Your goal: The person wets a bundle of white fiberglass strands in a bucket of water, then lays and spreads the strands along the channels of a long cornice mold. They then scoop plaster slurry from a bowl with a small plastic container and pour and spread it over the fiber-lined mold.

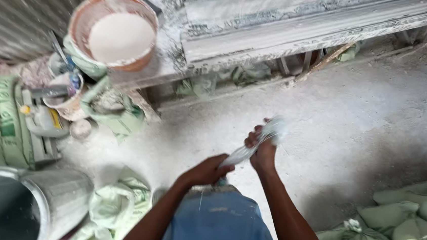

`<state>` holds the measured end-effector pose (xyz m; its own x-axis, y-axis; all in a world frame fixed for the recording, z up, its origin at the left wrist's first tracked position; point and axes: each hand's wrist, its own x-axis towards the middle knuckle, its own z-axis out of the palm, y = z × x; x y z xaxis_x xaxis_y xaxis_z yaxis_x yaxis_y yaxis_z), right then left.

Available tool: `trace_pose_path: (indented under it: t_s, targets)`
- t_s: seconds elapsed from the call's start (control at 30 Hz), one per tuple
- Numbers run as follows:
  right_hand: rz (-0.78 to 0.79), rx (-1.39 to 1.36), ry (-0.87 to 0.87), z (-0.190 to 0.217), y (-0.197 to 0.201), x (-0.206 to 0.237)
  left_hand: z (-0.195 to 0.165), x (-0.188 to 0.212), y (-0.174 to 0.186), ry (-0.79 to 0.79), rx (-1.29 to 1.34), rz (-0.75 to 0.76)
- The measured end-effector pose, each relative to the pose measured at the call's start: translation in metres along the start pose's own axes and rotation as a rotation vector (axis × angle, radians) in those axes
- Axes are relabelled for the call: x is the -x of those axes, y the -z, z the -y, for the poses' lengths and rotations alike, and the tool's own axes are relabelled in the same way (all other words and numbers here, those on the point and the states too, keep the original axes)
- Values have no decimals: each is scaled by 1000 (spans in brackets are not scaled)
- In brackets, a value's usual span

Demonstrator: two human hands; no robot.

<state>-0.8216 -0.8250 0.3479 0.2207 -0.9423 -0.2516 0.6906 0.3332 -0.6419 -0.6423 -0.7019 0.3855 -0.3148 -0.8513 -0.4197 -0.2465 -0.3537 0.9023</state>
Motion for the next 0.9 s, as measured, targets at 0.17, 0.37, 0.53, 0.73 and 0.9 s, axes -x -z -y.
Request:
trace_pose_path:
  t_s: [0.17,0.37,0.53,0.73,0.9]
  targets:
    - [-18,-80,111,73,-8,-77,-58,-41,38,49,-257,-76]
    - [28,-139,232,112,-102,-221,-99,-76,172,-275,-600,-620]
    - [-41,39,478,183,-129,-333,-72,-151,270,-401,-723,-994]
    - [-51,209,573,235,-111,-381,-31,-218,347,278,-977,-867]
    - [-32,58,261,133,-162,-343,-61,-221,307,-295,-570,-856]
